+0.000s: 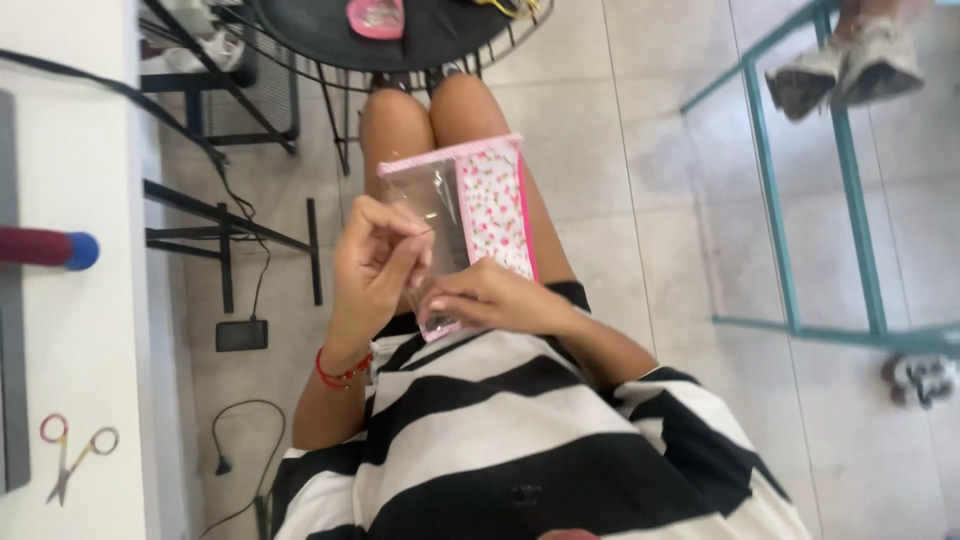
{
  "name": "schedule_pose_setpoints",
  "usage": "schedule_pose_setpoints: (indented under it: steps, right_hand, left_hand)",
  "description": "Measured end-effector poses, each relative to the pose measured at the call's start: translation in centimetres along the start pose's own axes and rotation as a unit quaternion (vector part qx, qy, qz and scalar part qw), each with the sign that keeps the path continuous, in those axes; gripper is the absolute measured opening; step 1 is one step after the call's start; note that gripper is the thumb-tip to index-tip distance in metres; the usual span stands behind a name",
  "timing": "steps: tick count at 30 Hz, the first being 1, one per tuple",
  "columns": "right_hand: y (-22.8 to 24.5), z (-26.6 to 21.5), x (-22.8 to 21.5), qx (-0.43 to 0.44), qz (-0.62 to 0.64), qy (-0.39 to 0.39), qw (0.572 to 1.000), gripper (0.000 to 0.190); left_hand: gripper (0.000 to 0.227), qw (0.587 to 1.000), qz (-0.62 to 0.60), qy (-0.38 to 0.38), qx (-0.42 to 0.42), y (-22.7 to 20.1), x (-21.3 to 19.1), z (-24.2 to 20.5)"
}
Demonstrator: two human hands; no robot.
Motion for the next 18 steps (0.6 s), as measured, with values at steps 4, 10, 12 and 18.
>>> schedule_pose_setpoints:
  steps: [4,10,12,18]
  right_hand:
    - [-0.8,-2.6,-2.7,0.057,-0.047,-0.038,0.997,0.024]
    - [-1.7,-3.9,-4.4,0.002,-0.07,-0.172,0.983,0.017]
    - [-2.0,-4.3,-5.0,-0.02,-0.105,-0.272,0.956,0.015]
    - [-3.8,-5.4,-5.8,-0.097,-0.1,-0.448,0.883,0.007]
  left_hand:
    - [0.011,1.0,-0.001,0.011,-0.01,0.5,0.4,-1.7]
    - [0.009,0.998,0.057,-0.034,0.014,1.1,0.3,-2.1]
    - [0.008,0.997,0.061,-0.029,0.039,1.2,0.7,-1.8]
    - [0.014,0.997,0.064,-0.023,0.022,1.4,0.9,-1.8]
Point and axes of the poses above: each hand's wrist, its own z-axis towards the middle knuckle, its own x-axis out of the palm, y = z × x, the point moved 2 cm from there along z, towards the middle knuckle, and after that the axes turned 7 degrees about -y, right-handed, at the moved point
